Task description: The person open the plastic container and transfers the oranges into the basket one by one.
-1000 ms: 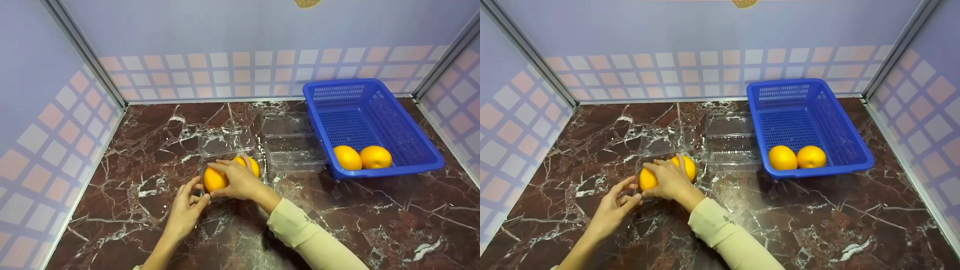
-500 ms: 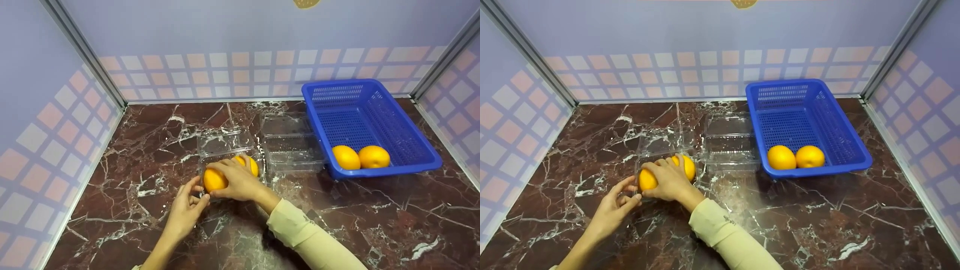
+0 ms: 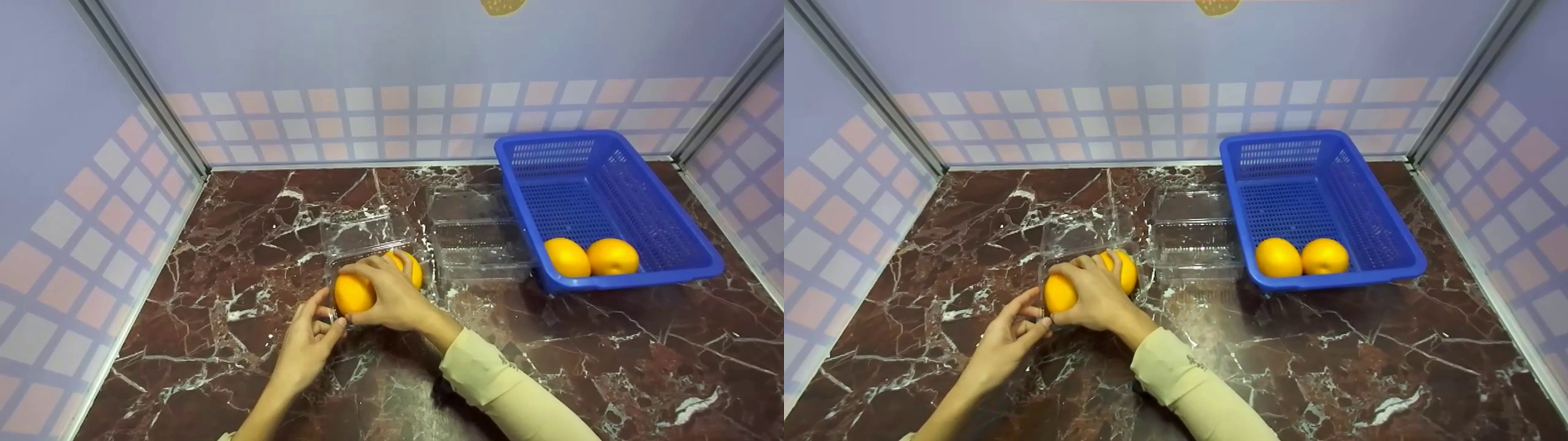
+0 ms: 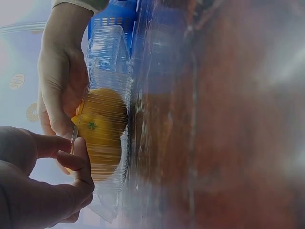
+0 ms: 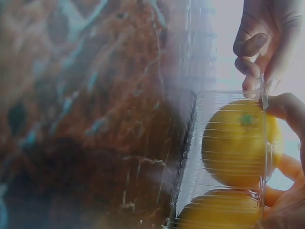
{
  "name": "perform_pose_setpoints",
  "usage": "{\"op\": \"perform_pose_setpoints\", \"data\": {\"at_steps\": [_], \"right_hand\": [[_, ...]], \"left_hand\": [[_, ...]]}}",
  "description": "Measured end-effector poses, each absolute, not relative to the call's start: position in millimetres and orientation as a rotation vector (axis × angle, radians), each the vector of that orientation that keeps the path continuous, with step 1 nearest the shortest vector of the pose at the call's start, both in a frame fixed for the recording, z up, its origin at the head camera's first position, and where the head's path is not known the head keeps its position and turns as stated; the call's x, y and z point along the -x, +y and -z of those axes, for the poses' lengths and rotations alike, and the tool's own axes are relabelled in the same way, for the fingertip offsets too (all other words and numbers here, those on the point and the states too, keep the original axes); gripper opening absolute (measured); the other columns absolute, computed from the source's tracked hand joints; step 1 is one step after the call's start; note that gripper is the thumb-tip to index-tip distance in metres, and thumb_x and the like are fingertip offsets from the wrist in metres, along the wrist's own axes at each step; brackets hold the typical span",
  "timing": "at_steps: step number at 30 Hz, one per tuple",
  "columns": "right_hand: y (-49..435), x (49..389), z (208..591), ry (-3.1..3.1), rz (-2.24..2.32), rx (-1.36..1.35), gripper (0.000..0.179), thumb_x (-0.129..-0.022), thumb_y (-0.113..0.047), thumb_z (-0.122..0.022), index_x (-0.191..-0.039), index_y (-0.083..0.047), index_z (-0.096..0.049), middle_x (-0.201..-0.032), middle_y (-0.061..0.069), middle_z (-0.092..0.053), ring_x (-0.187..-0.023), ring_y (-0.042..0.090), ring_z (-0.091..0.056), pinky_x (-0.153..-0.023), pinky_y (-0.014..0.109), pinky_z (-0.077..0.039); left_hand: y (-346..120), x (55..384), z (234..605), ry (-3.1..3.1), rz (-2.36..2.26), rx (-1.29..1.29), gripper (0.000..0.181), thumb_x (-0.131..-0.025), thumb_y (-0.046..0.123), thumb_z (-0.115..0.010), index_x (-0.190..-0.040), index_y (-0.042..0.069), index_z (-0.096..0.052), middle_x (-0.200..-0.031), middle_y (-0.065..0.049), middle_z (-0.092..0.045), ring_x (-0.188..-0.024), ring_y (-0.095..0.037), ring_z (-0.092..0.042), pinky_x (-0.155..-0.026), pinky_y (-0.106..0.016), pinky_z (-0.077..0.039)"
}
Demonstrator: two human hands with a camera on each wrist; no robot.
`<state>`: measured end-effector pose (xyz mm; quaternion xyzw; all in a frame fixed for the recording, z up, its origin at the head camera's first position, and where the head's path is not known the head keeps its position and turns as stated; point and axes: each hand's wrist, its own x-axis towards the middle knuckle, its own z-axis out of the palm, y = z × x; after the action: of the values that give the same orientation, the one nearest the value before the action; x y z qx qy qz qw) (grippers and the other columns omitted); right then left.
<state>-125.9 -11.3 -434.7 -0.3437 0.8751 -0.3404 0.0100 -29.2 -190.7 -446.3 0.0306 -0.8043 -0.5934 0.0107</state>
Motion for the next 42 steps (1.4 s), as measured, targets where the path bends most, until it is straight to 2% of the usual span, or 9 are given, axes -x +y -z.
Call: {"op": "perform_pose_setpoints", "data": {"at_steps": [7,12,19,22,31,38,42], "right_hand": [[-8,125,442,2.750,1.146,1.190,0.074,-0.076,-0.036,-0.088,-0.143,-0.018,-0.064,-0.140,0.006,-0.061,-0.122,0.030,-0.051,-0.123,0.060,-0.016],[-4,125,441,2.750,1.177,1.222,0.074,-0.078,-0.035,-0.088,-0.146,-0.018,-0.062,-0.146,0.007,-0.058,-0.127,0.028,-0.047,-0.122,0.058,-0.019],[3,122,430,2.754,1.217,1.368,0.073,-0.081,-0.028,-0.090,-0.147,-0.019,-0.060,-0.153,0.009,-0.051,-0.135,0.029,-0.043,-0.114,0.054,-0.043],[5,122,425,2.755,1.256,1.414,0.073,-0.081,-0.025,-0.091,-0.146,-0.016,-0.060,-0.152,0.013,-0.051,-0.134,0.031,-0.044,-0.113,0.054,-0.047],[13,123,418,2.733,1.307,1.432,0.071,-0.081,-0.023,-0.088,-0.146,-0.015,-0.061,-0.152,0.015,-0.051,-0.134,0.032,-0.044,-0.110,0.052,-0.051],[19,125,415,2.728,1.325,1.377,0.073,-0.080,-0.021,-0.089,-0.147,-0.015,-0.061,-0.153,0.014,-0.050,-0.135,0.030,-0.043,-0.112,0.051,-0.049],[24,125,415,2.734,1.341,1.345,0.073,-0.080,-0.022,-0.089,-0.147,-0.015,-0.061,-0.153,0.013,-0.051,-0.134,0.030,-0.043,-0.112,0.052,-0.049]], "left_hand": [[-191,28,446,-2.515,1.867,-0.069,0.072,-0.102,0.006,-0.068,-0.161,-0.009,-0.030,-0.126,-0.022,-0.052,-0.091,-0.026,-0.072,-0.078,-0.021,-0.061],[-191,29,446,-2.520,1.866,-0.068,0.073,-0.102,0.007,-0.068,-0.161,-0.010,-0.029,-0.125,-0.022,-0.052,-0.092,-0.026,-0.072,-0.078,-0.022,-0.061],[-191,30,445,-2.530,1.847,-0.065,0.074,-0.101,0.007,-0.069,-0.161,-0.010,-0.029,-0.124,-0.021,-0.053,-0.086,-0.024,-0.072,-0.069,-0.022,-0.059],[-191,31,445,-2.530,1.846,-0.067,0.074,-0.101,0.006,-0.069,-0.161,-0.010,-0.030,-0.123,-0.022,-0.054,-0.084,-0.025,-0.072,-0.066,-0.020,-0.057],[-193,30,445,-2.541,1.830,-0.074,0.074,-0.101,0.008,-0.069,-0.161,-0.010,-0.029,-0.125,-0.022,-0.054,-0.084,-0.023,-0.071,-0.066,-0.020,-0.057],[-194,29,446,-2.571,1.805,-0.056,0.075,-0.103,0.011,-0.068,-0.162,-0.009,-0.027,-0.128,-0.022,-0.052,-0.085,-0.022,-0.070,-0.065,-0.018,-0.053],[-193,29,446,-2.561,1.805,-0.071,0.075,-0.101,0.010,-0.069,-0.162,-0.009,-0.028,-0.127,-0.023,-0.054,-0.086,-0.022,-0.071,-0.066,-0.018,-0.054]]}}
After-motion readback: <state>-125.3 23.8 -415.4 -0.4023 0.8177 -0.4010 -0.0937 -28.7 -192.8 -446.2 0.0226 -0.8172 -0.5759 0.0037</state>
